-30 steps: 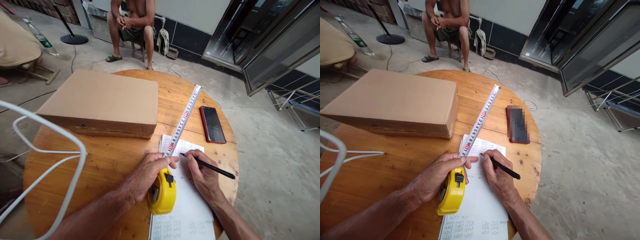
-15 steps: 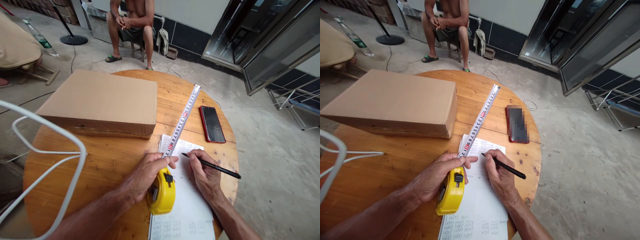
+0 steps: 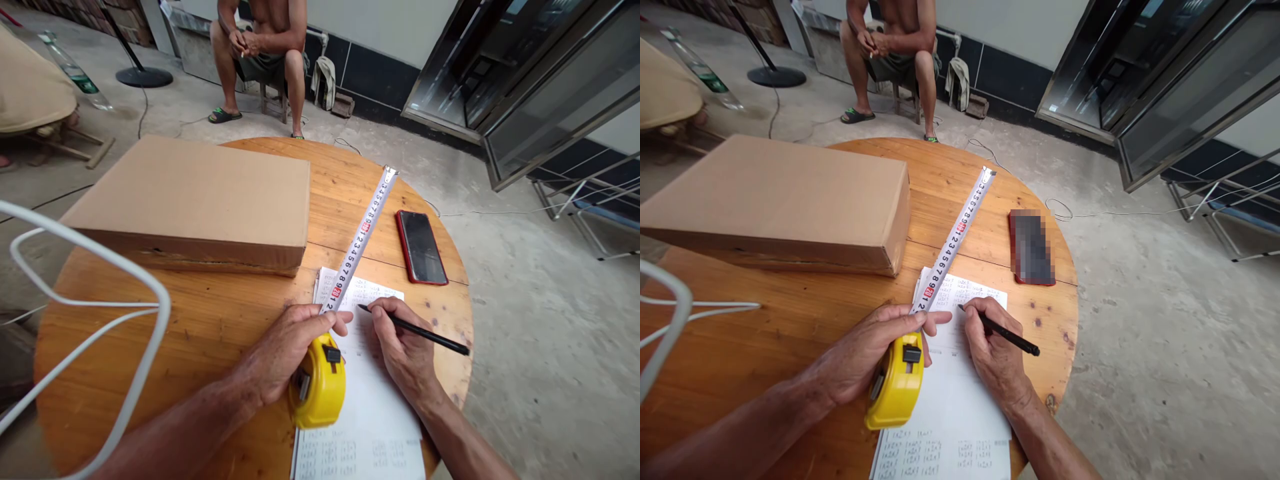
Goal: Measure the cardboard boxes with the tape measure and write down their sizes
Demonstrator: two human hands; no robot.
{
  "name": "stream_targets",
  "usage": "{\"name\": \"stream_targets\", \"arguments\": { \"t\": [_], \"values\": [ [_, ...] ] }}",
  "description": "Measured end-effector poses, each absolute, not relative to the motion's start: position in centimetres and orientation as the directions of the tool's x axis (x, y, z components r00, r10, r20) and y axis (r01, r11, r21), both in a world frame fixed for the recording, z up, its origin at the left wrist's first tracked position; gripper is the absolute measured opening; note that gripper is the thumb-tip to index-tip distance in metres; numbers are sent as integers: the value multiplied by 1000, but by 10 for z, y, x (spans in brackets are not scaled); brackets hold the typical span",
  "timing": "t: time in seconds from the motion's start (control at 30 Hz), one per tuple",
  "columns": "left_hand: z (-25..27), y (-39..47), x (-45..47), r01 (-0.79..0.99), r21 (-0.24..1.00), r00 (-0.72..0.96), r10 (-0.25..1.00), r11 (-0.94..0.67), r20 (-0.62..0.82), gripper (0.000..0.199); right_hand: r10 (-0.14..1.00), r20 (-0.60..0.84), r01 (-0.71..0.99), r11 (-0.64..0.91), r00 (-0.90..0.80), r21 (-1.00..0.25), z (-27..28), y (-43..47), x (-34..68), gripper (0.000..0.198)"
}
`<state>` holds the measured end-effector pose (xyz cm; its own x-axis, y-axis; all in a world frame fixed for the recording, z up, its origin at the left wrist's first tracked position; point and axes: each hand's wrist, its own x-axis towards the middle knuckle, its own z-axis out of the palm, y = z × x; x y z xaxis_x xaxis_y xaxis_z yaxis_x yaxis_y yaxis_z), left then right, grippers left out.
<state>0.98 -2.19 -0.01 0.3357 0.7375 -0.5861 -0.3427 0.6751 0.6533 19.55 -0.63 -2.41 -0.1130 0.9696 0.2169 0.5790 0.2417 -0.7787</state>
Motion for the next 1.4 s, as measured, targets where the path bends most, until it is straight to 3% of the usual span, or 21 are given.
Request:
{"name": "stream_targets", "arguments": {
  "t": [0.7, 1.2, 1.4],
  "values": [
    [2, -21, 11, -308, 664, 321, 731, 681, -602, 22, 959, 242, 643, 280, -150, -713, -22, -4, 192, 13],
    [1, -21, 10, -329, 653, 338, 731, 682, -593, 22, 966, 227, 642, 254, -126, -723, -23, -5, 194, 14],
    [0, -21, 9, -345, 654, 345, 739, 674, -579, 21, 974, 221, 589, 211, -56, -780, -21, -6, 194, 14]
  ]
}}
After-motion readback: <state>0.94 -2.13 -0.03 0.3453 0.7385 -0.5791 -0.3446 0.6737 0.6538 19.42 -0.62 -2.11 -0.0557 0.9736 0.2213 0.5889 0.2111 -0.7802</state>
